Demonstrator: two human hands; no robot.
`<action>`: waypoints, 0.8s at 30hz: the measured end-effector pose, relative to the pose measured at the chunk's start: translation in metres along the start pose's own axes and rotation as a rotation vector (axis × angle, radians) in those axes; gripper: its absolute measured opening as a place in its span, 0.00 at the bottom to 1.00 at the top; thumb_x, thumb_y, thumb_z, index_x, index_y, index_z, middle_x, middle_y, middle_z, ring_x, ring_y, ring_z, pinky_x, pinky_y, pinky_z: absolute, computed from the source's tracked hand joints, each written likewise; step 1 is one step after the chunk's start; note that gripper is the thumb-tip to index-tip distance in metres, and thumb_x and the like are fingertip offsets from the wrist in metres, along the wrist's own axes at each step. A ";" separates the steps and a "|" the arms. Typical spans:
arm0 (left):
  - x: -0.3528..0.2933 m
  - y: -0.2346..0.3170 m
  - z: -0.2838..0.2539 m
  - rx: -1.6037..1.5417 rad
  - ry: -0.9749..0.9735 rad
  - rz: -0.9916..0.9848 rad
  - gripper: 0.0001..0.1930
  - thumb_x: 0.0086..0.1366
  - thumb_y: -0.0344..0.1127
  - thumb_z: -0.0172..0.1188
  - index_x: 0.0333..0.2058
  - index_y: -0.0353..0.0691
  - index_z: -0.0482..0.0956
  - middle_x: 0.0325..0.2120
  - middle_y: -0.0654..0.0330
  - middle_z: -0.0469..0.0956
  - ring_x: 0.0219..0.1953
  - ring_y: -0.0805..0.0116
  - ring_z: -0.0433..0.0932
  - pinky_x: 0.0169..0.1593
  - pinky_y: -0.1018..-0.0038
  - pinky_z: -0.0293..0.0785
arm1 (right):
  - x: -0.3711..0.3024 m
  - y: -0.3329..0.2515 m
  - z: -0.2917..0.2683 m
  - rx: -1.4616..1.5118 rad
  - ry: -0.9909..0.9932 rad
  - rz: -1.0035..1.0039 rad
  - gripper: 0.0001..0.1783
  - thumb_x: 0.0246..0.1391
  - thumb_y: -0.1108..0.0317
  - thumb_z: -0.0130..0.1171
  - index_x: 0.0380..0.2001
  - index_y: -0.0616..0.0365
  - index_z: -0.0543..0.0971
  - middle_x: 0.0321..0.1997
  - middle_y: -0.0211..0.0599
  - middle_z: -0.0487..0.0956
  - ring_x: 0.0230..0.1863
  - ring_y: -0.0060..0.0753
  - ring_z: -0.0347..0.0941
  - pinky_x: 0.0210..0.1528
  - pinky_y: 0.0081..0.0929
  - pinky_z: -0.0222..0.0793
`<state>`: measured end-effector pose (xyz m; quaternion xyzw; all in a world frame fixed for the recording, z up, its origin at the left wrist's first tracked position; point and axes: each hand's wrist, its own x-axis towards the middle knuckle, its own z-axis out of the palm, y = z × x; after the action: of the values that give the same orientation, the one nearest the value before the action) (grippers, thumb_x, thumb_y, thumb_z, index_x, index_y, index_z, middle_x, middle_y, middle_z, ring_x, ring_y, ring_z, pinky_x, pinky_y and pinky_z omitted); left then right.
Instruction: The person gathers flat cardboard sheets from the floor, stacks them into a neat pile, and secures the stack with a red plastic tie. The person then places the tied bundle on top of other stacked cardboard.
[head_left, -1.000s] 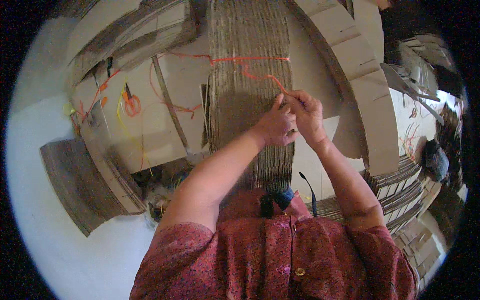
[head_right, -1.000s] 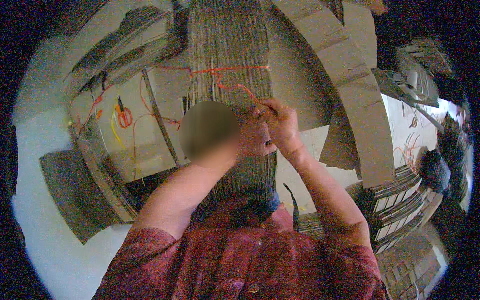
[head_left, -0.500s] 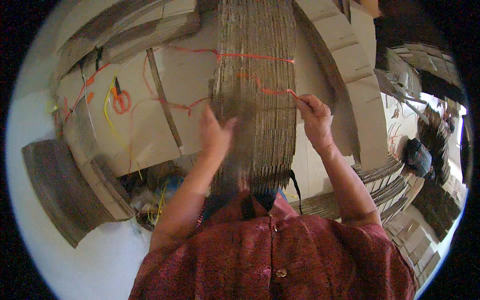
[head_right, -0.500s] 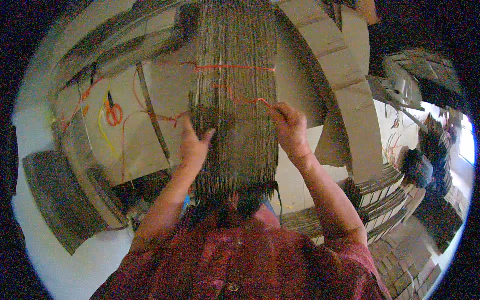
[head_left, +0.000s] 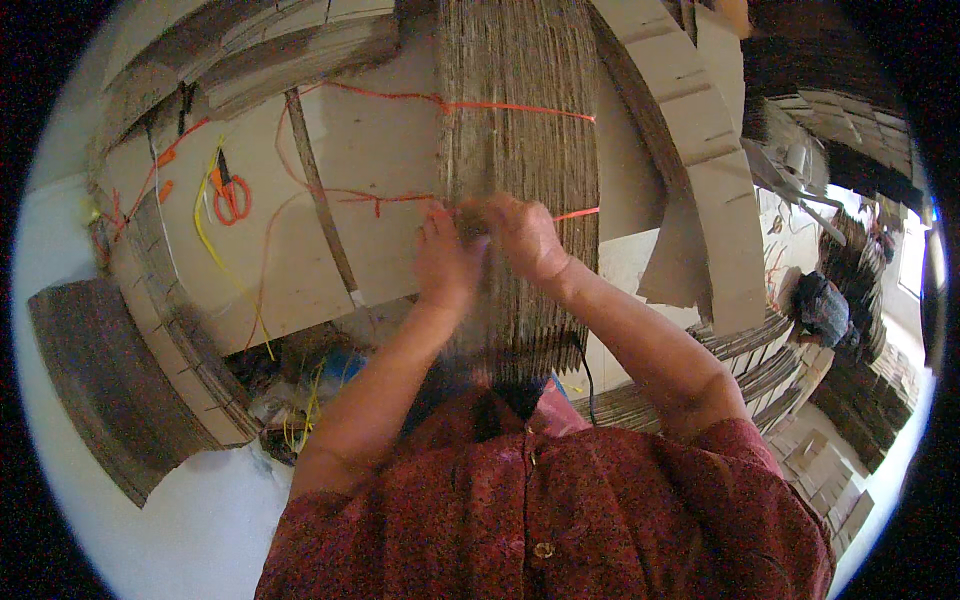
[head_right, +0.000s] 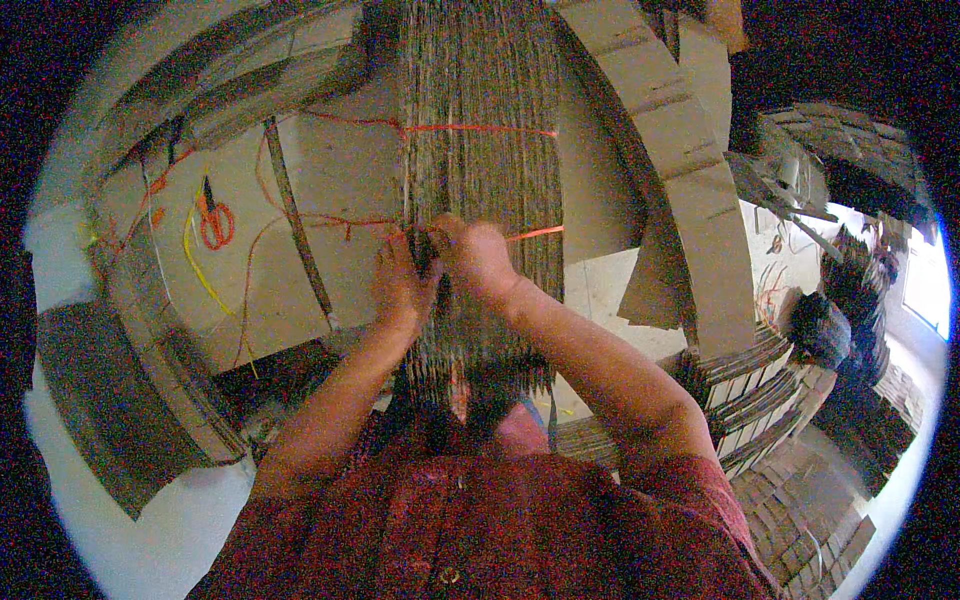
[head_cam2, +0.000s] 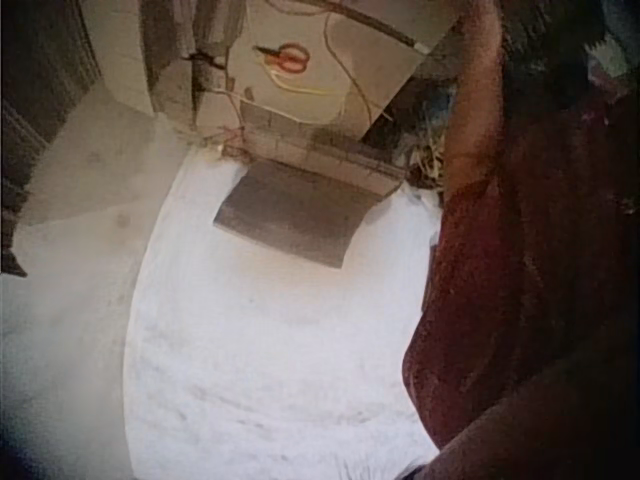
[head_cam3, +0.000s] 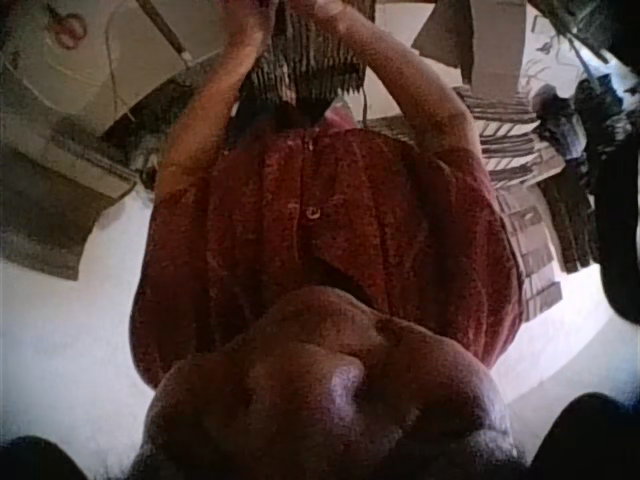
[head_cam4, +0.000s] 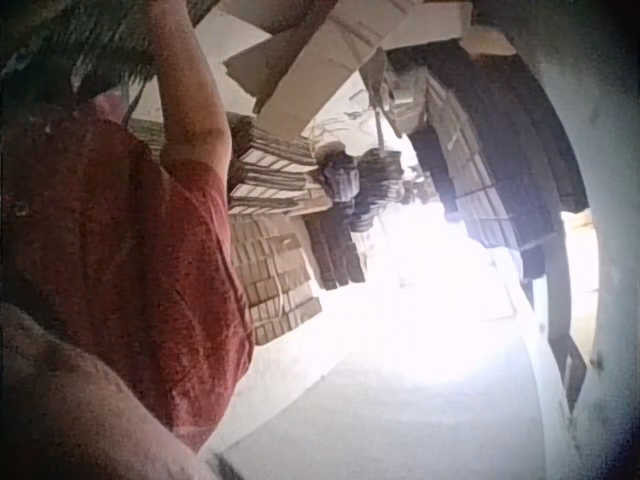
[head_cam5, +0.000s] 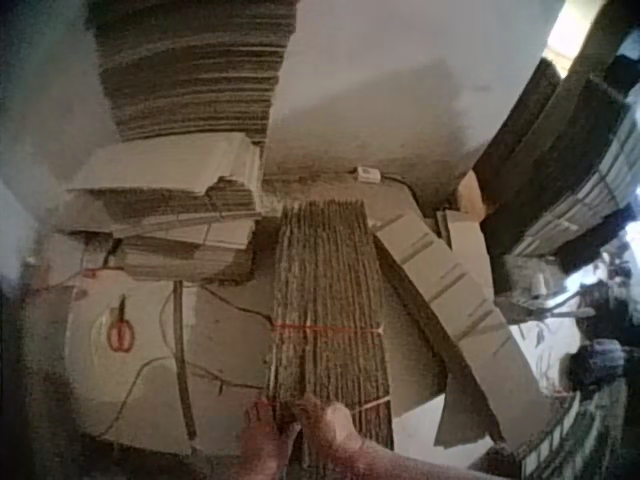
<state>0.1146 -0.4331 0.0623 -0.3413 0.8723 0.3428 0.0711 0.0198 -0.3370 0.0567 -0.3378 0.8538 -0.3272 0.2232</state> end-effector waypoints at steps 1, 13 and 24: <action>0.005 0.012 -0.018 -0.043 -0.109 -0.065 0.28 0.51 0.38 0.60 0.48 0.31 0.64 0.46 0.42 0.68 0.47 0.44 0.68 0.47 0.58 0.68 | 0.002 0.002 0.007 -0.084 -0.038 -0.015 0.08 0.52 0.69 0.48 0.33 0.56 0.76 0.29 0.46 0.76 0.29 0.52 0.73 0.27 0.41 0.69; 0.006 -0.028 -0.013 -0.645 0.045 0.234 0.11 0.52 0.31 0.54 0.35 0.34 0.74 0.31 0.51 0.77 0.35 0.50 0.75 0.40 0.62 0.71 | 0.025 -0.018 0.033 -0.182 -0.101 -0.311 0.10 0.38 0.72 0.53 0.30 0.53 0.74 0.26 0.41 0.74 0.29 0.47 0.72 0.29 0.38 0.69; 0.040 -0.109 0.022 -0.330 0.059 0.356 0.15 0.53 0.30 0.54 0.42 0.38 0.73 0.39 0.54 0.72 0.45 0.55 0.70 0.50 0.60 0.65 | 0.058 -0.023 0.050 -0.112 0.216 -0.552 0.09 0.38 0.77 0.52 0.28 0.57 0.72 0.28 0.42 0.70 0.33 0.49 0.68 0.45 0.43 0.64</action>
<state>0.1523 -0.4983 -0.0284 -0.1990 0.8525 0.4778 -0.0727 0.0209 -0.4119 0.0291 -0.5319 0.7653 -0.3622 0.0147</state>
